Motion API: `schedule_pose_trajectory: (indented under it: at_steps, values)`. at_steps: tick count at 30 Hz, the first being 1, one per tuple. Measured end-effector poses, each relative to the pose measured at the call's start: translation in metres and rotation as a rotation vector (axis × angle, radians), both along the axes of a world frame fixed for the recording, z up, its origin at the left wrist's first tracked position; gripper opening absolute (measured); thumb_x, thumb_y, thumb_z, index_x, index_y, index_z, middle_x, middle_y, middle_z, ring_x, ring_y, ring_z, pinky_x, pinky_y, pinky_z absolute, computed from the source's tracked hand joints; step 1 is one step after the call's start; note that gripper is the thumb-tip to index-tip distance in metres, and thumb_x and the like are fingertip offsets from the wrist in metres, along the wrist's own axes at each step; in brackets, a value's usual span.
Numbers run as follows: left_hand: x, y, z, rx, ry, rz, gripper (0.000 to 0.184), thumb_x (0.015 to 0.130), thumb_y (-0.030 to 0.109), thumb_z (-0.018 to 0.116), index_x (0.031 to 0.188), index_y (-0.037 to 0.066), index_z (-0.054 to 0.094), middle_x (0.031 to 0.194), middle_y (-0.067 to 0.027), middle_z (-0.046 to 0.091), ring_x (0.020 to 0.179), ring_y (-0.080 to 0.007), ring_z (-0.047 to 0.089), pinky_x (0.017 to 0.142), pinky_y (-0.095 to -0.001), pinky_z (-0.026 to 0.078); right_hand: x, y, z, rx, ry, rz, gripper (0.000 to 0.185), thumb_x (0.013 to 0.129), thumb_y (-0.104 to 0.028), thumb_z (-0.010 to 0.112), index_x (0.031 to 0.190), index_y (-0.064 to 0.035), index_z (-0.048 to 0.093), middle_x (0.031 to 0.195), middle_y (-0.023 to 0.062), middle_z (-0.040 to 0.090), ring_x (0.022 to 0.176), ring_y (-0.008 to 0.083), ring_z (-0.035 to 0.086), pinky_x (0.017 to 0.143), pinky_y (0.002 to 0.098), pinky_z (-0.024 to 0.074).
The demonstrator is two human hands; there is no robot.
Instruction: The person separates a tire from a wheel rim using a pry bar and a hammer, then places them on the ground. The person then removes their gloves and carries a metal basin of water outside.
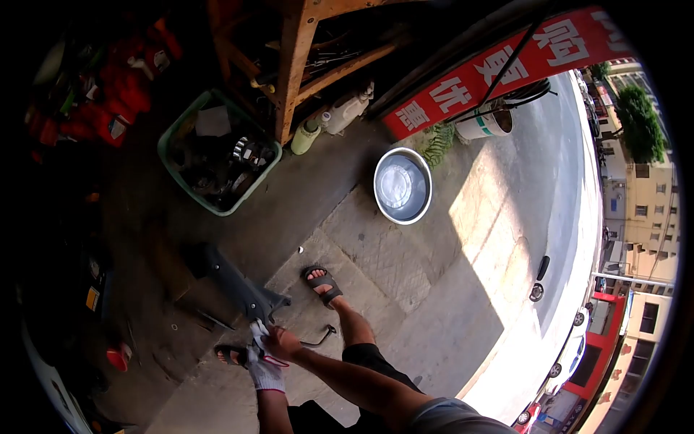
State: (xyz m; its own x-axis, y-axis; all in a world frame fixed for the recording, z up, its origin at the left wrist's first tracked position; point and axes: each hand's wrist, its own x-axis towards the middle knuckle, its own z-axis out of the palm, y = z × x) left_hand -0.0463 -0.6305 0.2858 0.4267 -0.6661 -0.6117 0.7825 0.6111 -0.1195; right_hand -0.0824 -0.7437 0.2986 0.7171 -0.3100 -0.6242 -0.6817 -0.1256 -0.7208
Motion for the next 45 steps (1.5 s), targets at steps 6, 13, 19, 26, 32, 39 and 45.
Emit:
schedule_pose_trajectory:
  at_steps: [6, 13, 19, 26, 32, 39, 45]
  values:
    - [-0.009, -0.032, 0.022, 0.255, 0.216, -0.020, 0.050, 0.103, 0.027, 0.039, 0.148, 0.005, 0.039, 0.144, -0.0074, 0.047, 0.128, -0.0224, 0.046, 0.109, -0.0314, 0.036, 0.000, -0.020, -0.021, -0.078, 0.275, -0.065, 0.040, 0.098, -0.040, 0.052, 0.109, -0.0025, 0.062, 0.105, 0.0273, 0.067, 0.098, 0.0456, 0.064, 0.081, 0.0519, 0.0513]
    - [-0.009, -0.044, 0.057, 0.600, 0.048, -0.201, 0.047, 0.103, 0.025, 0.041, 0.146, 0.004, 0.042, 0.140, -0.0097, 0.050, 0.126, -0.0240, 0.049, 0.106, -0.0329, 0.039, 0.003, -0.041, -0.017, 0.049, 0.359, -0.122, 0.041, 0.100, -0.041, 0.050, 0.112, -0.0039, 0.062, 0.102, 0.0251, 0.068, 0.094, 0.0409, 0.068, 0.076, 0.0503, 0.0538]
    - [0.013, -0.035, 0.084, 0.811, -0.109, -0.274, 0.045, 0.102, 0.022, 0.043, 0.143, 0.004, 0.044, 0.137, -0.0116, 0.053, 0.123, -0.0254, 0.051, 0.104, -0.0342, 0.041, 0.013, -0.030, -0.014, -0.240, 0.299, -0.122, 0.039, 0.094, -0.043, 0.057, 0.103, -0.0057, 0.065, 0.100, 0.0243, 0.068, 0.089, 0.0415, 0.067, 0.075, 0.0510, 0.0532]
    - [0.029, 0.001, 0.102, 1.046, -0.397, -0.357, 0.043, 0.101, 0.020, 0.045, 0.141, 0.004, 0.047, 0.133, -0.0138, 0.056, 0.121, -0.0271, 0.054, 0.101, -0.0357, 0.043, 0.008, -0.033, -0.042, 0.365, 0.047, -0.452, 0.039, 0.097, -0.041, 0.056, 0.097, -0.0029, 0.064, 0.083, 0.0189, 0.068, 0.074, 0.0287, 0.067, 0.065, 0.0433, 0.0508]
    - [0.030, -0.001, 0.084, 1.323, -1.006, -0.849, 0.041, 0.100, 0.017, 0.047, 0.139, 0.004, 0.049, 0.129, -0.0158, 0.059, 0.119, -0.0284, 0.056, 0.099, -0.0370, 0.045, 0.020, 0.001, 0.058, 0.980, 0.227, -0.205, 0.046, 0.099, -0.047, 0.057, 0.109, -0.0032, 0.067, 0.089, 0.0056, 0.067, 0.072, 0.0160, 0.062, 0.060, 0.0350, 0.0489]
    - [0.038, -0.004, 0.082, 0.938, -1.399, -1.492, 0.038, 0.100, 0.015, 0.049, 0.136, 0.004, 0.052, 0.125, -0.0180, 0.062, 0.116, -0.0301, 0.059, 0.096, -0.0385, 0.047, 0.019, 0.010, 0.033, 0.325, 0.489, -0.559, 0.049, 0.092, -0.040, 0.057, 0.118, 0.0010, 0.066, 0.114, 0.0277, 0.068, 0.108, 0.0363, 0.067, 0.089, 0.0427, 0.0520]
    - [0.003, -0.037, 0.176, 0.868, -1.544, -1.199, 0.034, 0.095, 0.011, 0.060, 0.128, 0.001, 0.061, 0.110, -0.0219, 0.067, 0.097, -0.0356, 0.067, 0.084, -0.0400, 0.052, 0.018, -0.085, -0.016, 0.030, 0.498, -0.711, 0.048, 0.097, -0.039, 0.052, 0.117, 0.0041, 0.062, 0.115, 0.0316, 0.065, 0.112, 0.0441, 0.063, 0.095, 0.0484, 0.0484]
